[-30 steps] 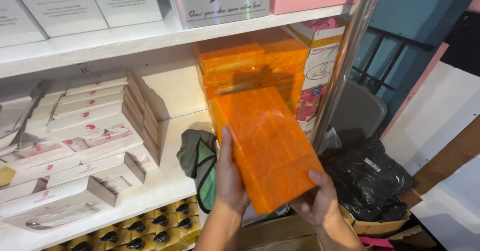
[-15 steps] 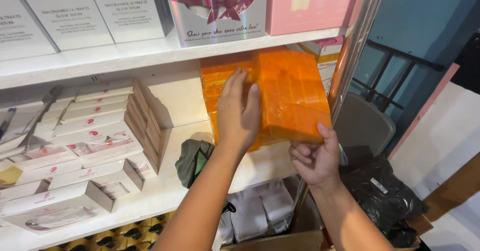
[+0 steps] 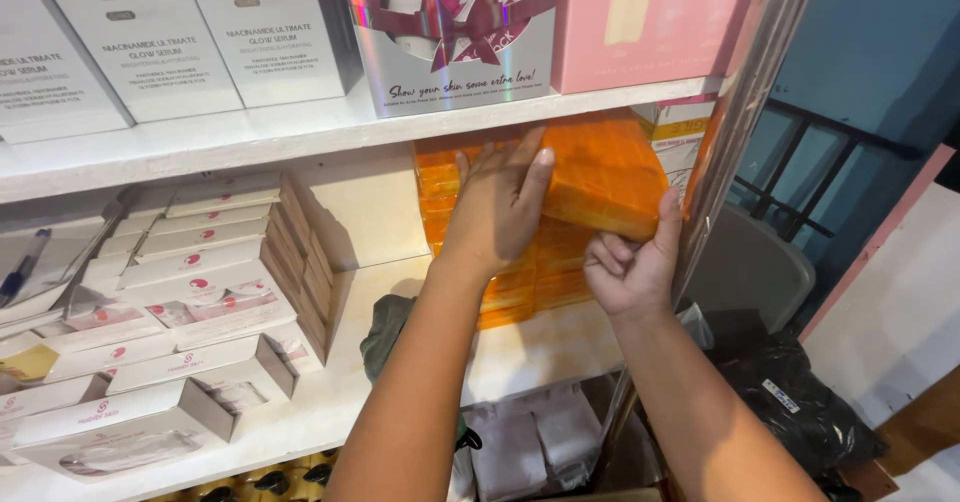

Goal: The person repeatedly picks up stacks of orange-wrapped boxes from a shelf, wipes them with a cloth, and places them back. The person also reaches into a cardboard box below to retrieve more orange-wrapped boxes to clean.

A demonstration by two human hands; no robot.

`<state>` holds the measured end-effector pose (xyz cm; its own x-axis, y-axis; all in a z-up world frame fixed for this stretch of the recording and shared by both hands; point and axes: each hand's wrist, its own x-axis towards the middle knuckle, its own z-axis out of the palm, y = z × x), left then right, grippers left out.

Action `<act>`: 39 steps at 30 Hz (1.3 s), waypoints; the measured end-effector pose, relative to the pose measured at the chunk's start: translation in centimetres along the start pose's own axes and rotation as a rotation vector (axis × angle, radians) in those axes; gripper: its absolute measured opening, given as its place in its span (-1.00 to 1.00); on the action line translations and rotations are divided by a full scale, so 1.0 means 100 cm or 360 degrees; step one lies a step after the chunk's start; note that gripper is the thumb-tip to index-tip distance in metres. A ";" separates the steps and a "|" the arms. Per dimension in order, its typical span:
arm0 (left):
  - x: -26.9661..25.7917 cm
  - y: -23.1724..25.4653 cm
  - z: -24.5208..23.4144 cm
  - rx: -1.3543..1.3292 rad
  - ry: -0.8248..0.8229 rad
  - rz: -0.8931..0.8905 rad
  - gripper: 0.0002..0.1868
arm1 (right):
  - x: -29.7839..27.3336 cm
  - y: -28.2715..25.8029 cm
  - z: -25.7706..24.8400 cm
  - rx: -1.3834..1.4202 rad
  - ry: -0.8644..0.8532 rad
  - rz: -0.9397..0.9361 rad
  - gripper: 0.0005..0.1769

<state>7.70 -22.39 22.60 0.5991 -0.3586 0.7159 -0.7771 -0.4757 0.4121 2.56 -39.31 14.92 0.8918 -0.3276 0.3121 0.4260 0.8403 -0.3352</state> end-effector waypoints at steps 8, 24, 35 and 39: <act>-0.005 0.009 -0.021 0.0073 -0.0232 -0.0009 -0.14 | 0.029 0.016 -0.014 -0.0072 -0.0072 -0.0127 -0.33; -0.011 0.040 0.010 0.0918 -0.0171 -0.0051 0.13 | 0.065 -0.005 0.002 -0.0746 0.0557 -0.0195 -0.31; -0.044 -0.005 0.038 0.1253 -0.0062 -0.0002 0.09 | -0.021 0.029 -0.021 -0.2546 -0.0123 -0.1362 0.02; -0.059 -0.029 0.036 0.1277 0.0074 -0.0029 0.04 | -0.010 0.020 -0.025 -0.3400 -0.0254 -0.1512 0.15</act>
<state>7.11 -21.81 15.15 0.5879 -0.3199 0.7430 -0.3812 -0.9197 -0.0943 2.89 -38.44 11.71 0.4540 -0.0970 0.8857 0.1512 -0.9713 -0.1838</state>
